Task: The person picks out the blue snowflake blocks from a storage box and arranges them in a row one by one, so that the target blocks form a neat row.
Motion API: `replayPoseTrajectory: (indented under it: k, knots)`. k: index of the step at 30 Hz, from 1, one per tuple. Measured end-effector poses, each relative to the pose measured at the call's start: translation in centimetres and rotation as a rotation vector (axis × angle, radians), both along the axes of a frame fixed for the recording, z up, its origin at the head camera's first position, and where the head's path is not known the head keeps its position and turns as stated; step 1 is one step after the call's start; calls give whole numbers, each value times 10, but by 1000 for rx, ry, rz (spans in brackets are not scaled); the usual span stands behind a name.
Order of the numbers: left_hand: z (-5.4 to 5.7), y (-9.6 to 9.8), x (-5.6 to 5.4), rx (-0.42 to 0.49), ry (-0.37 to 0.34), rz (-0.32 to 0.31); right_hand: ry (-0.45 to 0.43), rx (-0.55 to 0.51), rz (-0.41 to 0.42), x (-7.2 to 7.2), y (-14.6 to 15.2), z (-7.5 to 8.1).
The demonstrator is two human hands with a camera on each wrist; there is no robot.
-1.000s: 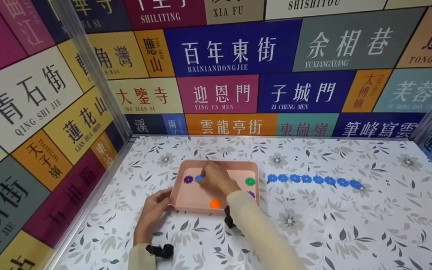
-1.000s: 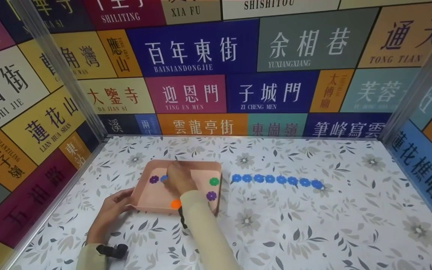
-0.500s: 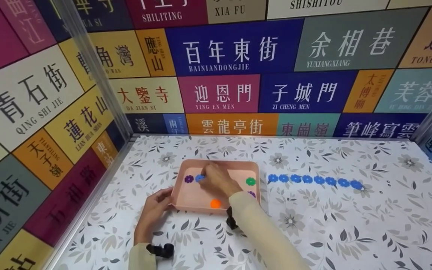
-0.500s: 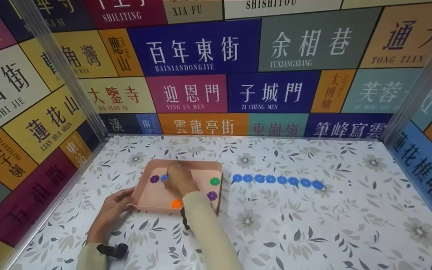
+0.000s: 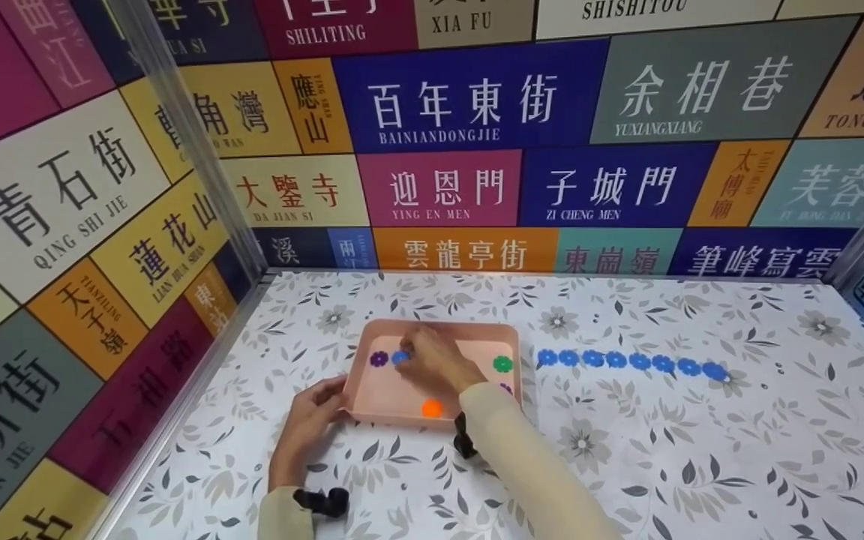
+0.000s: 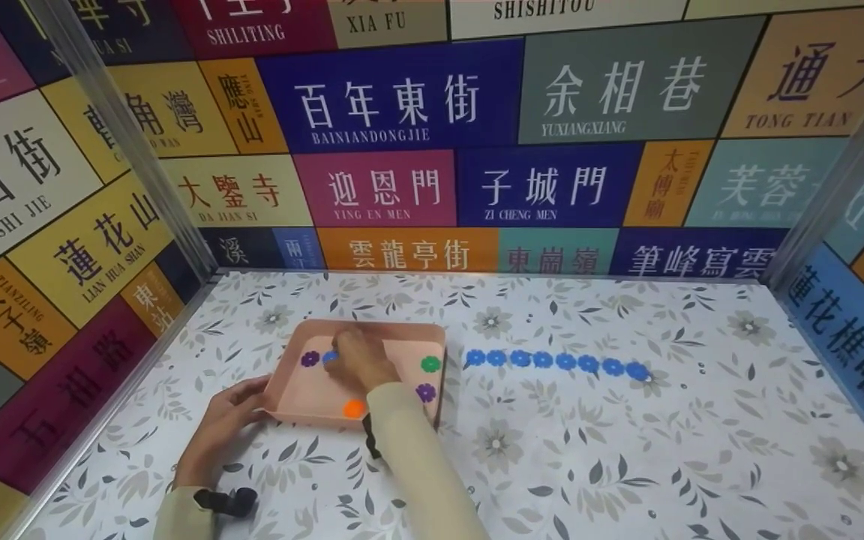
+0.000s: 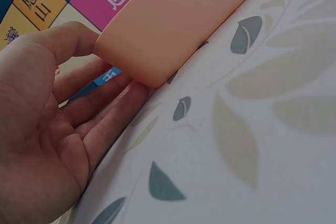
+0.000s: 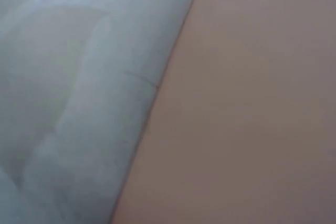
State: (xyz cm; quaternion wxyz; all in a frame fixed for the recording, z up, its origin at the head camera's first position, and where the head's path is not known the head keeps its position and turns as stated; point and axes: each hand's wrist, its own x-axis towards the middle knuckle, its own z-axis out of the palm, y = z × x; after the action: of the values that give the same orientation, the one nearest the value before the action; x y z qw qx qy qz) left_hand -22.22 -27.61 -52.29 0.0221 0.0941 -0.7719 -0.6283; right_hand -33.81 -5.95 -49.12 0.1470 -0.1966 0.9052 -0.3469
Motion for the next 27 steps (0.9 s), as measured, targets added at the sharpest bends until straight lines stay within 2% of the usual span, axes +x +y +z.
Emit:
replayPoseTrajectory:
  k: [4,11,17,25,27]
  knots:
    - [-2,-2,0,-10,27,-15,18,-25,15,0,0,0]
    - [-2,-2,0,-8,27,-16,-17,-33,0,2,-3,1]
    - [-2,-2,0,-18,21,-5,44,20,35,2,-4,2]
    - [-1,-2,1,-42,-25,5,68,44,60,3,-3,0]
    - [-1,-1,1,-46,-13,-3,78,46,60,3,-3,0]
